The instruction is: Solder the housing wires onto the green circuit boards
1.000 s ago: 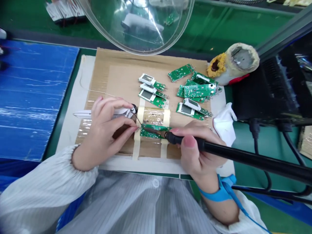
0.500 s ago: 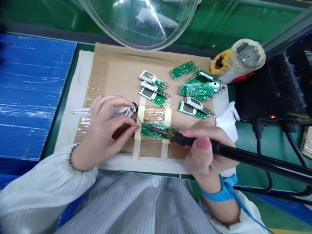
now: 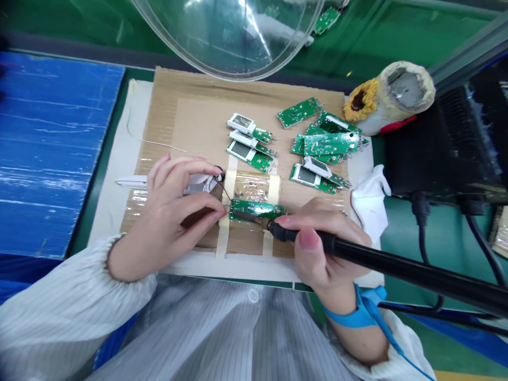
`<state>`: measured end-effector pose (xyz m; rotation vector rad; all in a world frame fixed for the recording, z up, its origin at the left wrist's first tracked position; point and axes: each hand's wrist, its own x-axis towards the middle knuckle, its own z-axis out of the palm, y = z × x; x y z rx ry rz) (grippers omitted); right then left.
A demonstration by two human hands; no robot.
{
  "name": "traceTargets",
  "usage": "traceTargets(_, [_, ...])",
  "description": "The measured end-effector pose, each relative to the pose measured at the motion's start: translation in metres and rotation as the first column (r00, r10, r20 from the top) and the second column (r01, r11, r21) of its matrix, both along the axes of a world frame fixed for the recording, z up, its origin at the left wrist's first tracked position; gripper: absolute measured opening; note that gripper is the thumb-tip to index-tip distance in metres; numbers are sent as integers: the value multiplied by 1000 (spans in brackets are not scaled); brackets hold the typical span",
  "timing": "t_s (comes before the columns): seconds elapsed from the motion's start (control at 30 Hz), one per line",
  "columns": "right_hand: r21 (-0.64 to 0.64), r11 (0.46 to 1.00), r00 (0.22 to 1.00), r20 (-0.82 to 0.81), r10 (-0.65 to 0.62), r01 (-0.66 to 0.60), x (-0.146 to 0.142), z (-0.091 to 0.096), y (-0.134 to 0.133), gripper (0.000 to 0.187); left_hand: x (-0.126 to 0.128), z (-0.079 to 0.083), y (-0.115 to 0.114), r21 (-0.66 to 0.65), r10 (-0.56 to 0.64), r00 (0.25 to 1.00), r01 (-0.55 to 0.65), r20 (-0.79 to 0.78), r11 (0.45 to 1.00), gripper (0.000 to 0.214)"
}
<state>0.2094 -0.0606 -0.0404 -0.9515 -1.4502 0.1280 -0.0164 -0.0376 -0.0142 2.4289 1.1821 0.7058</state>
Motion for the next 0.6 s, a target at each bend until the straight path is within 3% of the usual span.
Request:
traceTargets(0.23, [23, 999, 999, 18, 38, -38, 0, 2, -2, 20, 0, 2, 1, -22, -6, 1000, 6, 1, 1000, 12])
traceTargets(0.47, [-91, 985, 968, -192, -160, 145, 2, 7, -3, 28, 1, 2, 0, -5, -7, 1000, 7, -6, 1000, 12])
traceTargets(0.6, [-122, 976, 940, -269, -208, 181, 3, 8, -1, 27, -8, 3, -5, 126, 35, 998, -30, -42, 992, 15])
